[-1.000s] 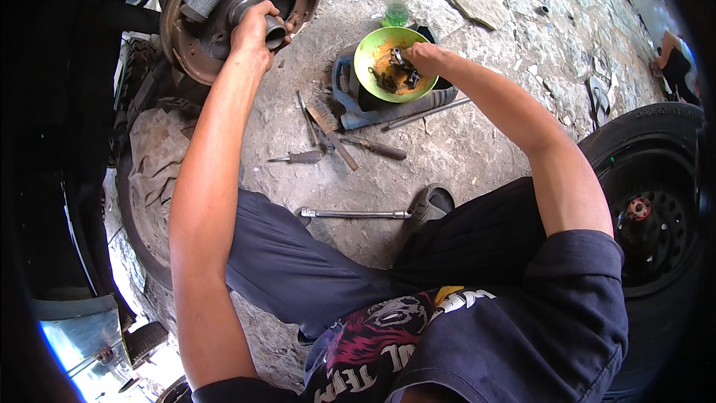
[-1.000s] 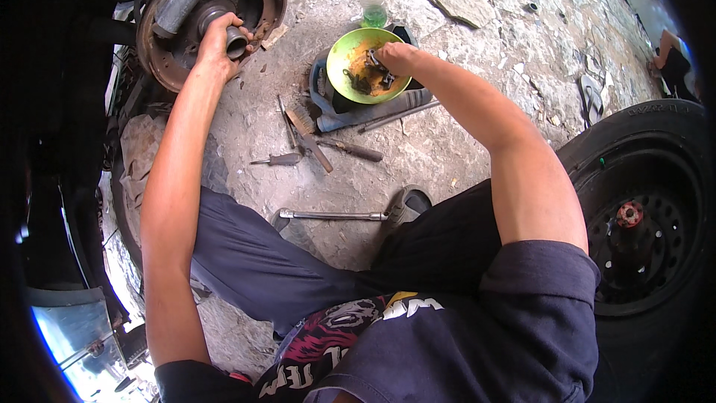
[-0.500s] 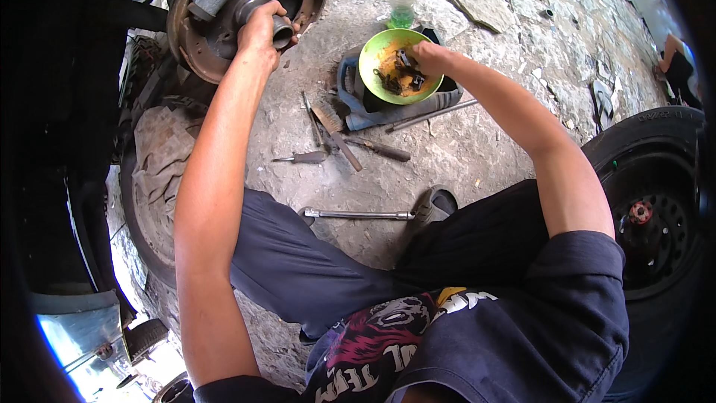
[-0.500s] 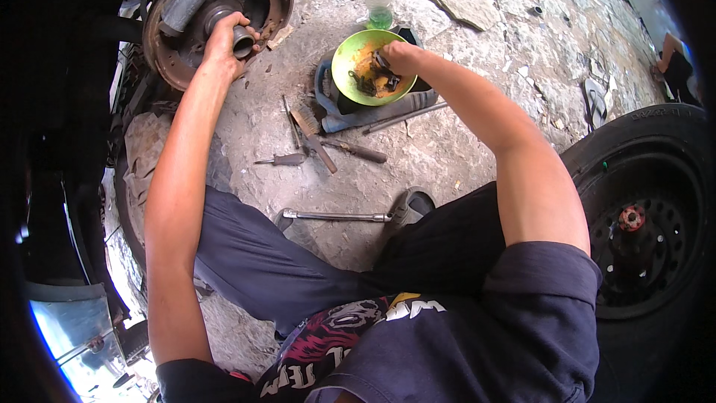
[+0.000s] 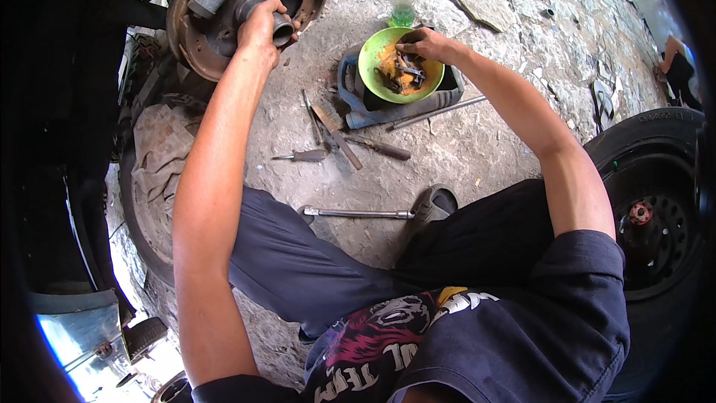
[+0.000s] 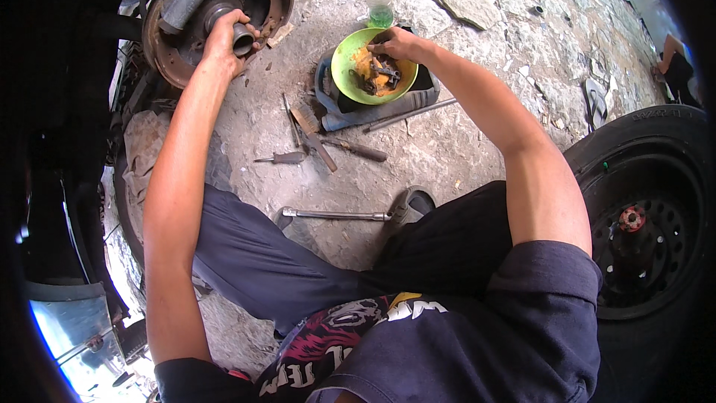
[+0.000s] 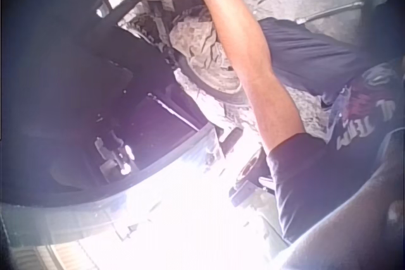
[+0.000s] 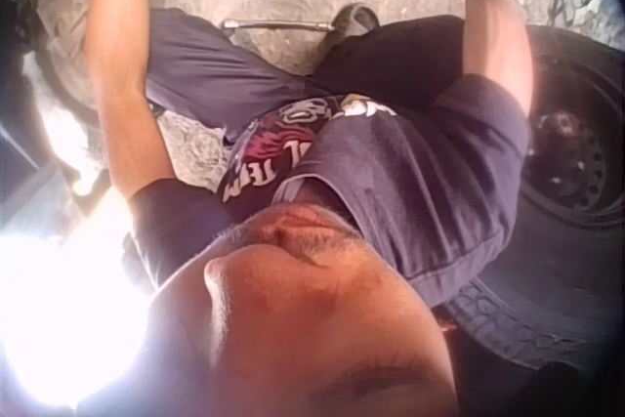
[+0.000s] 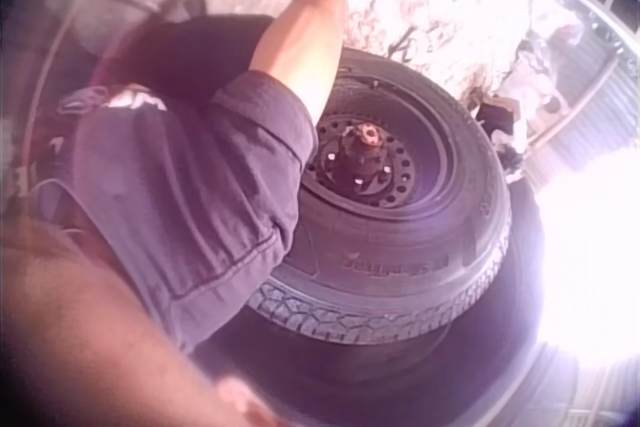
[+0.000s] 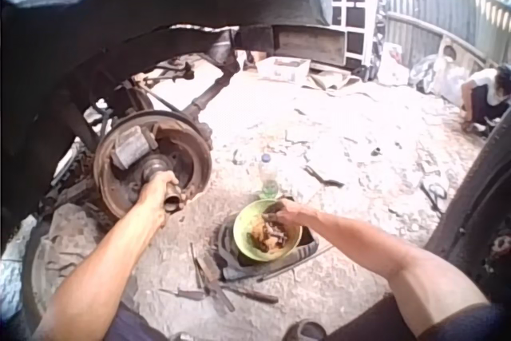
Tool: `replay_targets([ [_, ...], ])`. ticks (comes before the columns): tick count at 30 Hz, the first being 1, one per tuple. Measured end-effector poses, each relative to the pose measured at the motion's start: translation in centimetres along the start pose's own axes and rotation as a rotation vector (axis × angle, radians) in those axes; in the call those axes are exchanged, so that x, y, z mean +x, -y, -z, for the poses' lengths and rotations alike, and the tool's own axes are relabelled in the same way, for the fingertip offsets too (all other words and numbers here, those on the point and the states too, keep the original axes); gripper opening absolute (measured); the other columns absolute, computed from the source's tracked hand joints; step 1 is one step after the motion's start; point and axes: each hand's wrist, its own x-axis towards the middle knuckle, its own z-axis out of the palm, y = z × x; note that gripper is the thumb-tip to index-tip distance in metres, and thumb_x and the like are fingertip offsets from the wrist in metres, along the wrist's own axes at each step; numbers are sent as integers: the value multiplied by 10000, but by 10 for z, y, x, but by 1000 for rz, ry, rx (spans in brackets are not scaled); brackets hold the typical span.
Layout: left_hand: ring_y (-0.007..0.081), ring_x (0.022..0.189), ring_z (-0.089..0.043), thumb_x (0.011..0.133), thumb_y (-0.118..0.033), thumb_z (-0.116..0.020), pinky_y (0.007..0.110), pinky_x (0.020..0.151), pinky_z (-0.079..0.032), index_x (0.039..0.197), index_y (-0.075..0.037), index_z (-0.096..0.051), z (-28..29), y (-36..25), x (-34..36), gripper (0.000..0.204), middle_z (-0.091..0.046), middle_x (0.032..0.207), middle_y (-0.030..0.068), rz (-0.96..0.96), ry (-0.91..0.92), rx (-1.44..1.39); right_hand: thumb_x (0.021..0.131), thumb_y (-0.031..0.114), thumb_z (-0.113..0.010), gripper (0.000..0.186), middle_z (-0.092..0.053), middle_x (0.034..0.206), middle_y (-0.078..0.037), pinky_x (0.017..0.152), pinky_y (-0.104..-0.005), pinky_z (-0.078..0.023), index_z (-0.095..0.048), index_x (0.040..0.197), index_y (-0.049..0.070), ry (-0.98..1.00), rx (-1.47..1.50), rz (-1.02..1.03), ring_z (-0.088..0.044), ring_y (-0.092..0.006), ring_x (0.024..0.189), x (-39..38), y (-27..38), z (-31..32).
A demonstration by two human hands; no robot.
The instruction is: The person works on a vehicle's drum brake assembly by hand, removing components from a bowl, positioning internal parts, and fitting a metal sleeve onto the spindle.
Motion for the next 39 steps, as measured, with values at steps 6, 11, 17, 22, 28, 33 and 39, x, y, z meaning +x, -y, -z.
replay_targets([
  [6, 250, 640, -681, 781, -101, -658, 367, 489, -554, 848, 20, -587, 1, 0, 0, 156, -626, 750, 125, -3, -7, 2, 901, 444, -727, 524, -705, 1085, -53, 819, -308, -527, -674, 1222, 32, -70, 68, -48, -637, -147, 910, -4, 9, -5],
  [11, 257, 637, -682, 782, -107, -664, 376, 491, -554, 827, 15, -597, 4, 1, 3, 146, -635, 736, 125, -9, -2, 3, 904, 367, -735, 452, -713, 1034, -53, 767, -289, -538, -690, 1176, 10, -17, 210, -55, -649, -133, 883, 1, 6, -9],
  [17, 257, 646, -685, 783, -114, -671, 381, 505, -557, 804, 13, -600, 0, 2, 2, 147, -640, 730, 125, -20, 8, 5, 905, 262, -734, 358, -714, 990, -36, 732, -283, -541, -700, 1136, -9, -1, 320, -37, -644, -110, 836, 9, -11, -11],
  [22, 256, 640, -679, 782, -111, -666, 376, 505, -553, 805, 17, -598, 4, 1, 1, 147, -634, 726, 124, -20, -9, 11, 887, 236, -722, 298, -727, 1001, -102, 752, -337, -553, -701, 1045, -16, -46, -133, 35, -675, -213, 828, 19, -19, -15],
  [28, 257, 634, -673, 781, -102, -659, 380, 493, -547, 821, 31, -586, -7, 2, 2, 157, -627, 733, 131, -4, 4, -28, 853, 152, -605, 399, -679, 1087, -164, 834, -388, -553, -587, 1235, 38, -62, -1163, 491, -684, -337, 929, 31, -67, -14],
  [33, 257, 624, -669, 780, -100, -657, 374, 486, -546, 833, 41, -582, 6, 2, 1, 168, -624, 729, 143, -1, -25, -15, 878, 100, -536, 256, -668, 987, -142, 780, -403, -572, -622, 1115, 58, 61, -1147, 523, -699, -318, 911, 35, -35, -39],
  [39, 271, 607, -662, 763, -93, -657, 365, 470, -546, 886, 85, -557, 0, 1, 0, 238, -646, 739, 211, -10, 26, -37, 909, 127, -531, 167, -665, 938, -146, 730, -425, -567, -654, 1010, 74, 89, -1241, 504, -704, -313, 839, 24, -24, -43],
])
